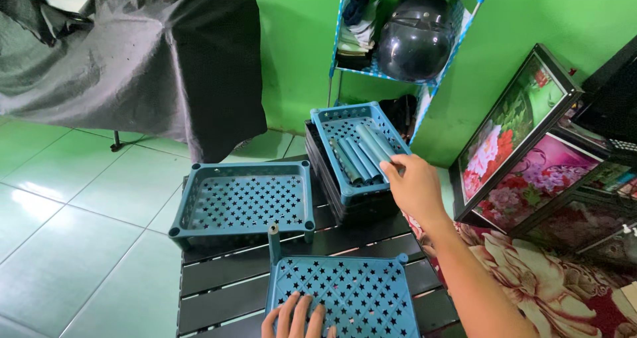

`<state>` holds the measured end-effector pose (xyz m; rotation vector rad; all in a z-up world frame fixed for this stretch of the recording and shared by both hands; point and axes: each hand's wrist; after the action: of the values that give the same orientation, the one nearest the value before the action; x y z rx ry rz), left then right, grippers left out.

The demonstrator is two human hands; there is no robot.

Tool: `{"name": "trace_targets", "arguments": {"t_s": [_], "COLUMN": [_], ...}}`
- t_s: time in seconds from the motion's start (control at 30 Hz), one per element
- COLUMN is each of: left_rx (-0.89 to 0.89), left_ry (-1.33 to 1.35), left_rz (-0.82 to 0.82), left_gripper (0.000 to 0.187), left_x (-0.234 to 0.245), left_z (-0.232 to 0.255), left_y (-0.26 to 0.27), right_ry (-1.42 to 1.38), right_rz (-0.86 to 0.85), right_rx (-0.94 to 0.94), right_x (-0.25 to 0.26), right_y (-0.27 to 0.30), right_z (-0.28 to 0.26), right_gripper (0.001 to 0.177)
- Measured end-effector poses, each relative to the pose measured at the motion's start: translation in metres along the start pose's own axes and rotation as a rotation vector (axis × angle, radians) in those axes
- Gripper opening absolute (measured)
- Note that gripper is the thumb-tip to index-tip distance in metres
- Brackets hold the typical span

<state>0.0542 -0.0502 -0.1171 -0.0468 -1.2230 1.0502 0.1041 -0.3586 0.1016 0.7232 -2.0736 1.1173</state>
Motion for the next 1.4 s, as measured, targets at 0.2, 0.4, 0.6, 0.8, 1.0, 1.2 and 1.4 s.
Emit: {"name": "trace_targets", "arguments": {"t_s": [0.2,0.4,0.6,0.8,1.0,1.2,1.4], "left_rx": [0.007,-0.033,-0.039,-0.015,-0.058,0.041,-0.020], "left_ry": [0.010,0.001,0.117,0.239,0.221,0.231,0.237], "left_rz": [-0.067,-0.031,0.020,0.008,0.057,0.028,0.150], "left_gripper": [0.042,0.041,0.038,0.031,0.033,0.030,0.026], "left_x": [0.002,0.030,0.078,0.115,0.128,0.133,0.144], "left_z": [-0.001,0.018,0.047,0.063,0.062,0.066,0.068], "left_y": [0.005,-0.006,-0.028,-0.031,-0.027,-0.016,-0.016], "right_ry": [-0.068,-0.220,-0.219,-0.127,-0.084,-0.073,-0.131], "right_rz": [0.171,0.211,-0.027,-0.256,-0.267,-0.323,-0.207], "right_rx": [0.121,0.155,0.154,0.139,0.065,-0.101,-0.022], "right_x": [-0.027,-0.004,0.018,0.022,0.036,0.052,0.058], "right_y": [-0.039,0.011,0.107,0.169,0.200,0.234,0.267], "right_z": [-0.002,-0.009,-0.013,-0.002,0.003,-0.003,0.000], "right_gripper": [0.032,0.017,0.019,0.035,0.034,0.034,0.034]}}
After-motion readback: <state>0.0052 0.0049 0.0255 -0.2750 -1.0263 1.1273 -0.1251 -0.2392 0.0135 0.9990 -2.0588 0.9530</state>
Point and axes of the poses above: each hand's wrist, its own y-axis away from the middle knuckle, its own x-axis out of the back of the hand, z = x × y, and after that the axes turned 11 degrees about y, right-handed
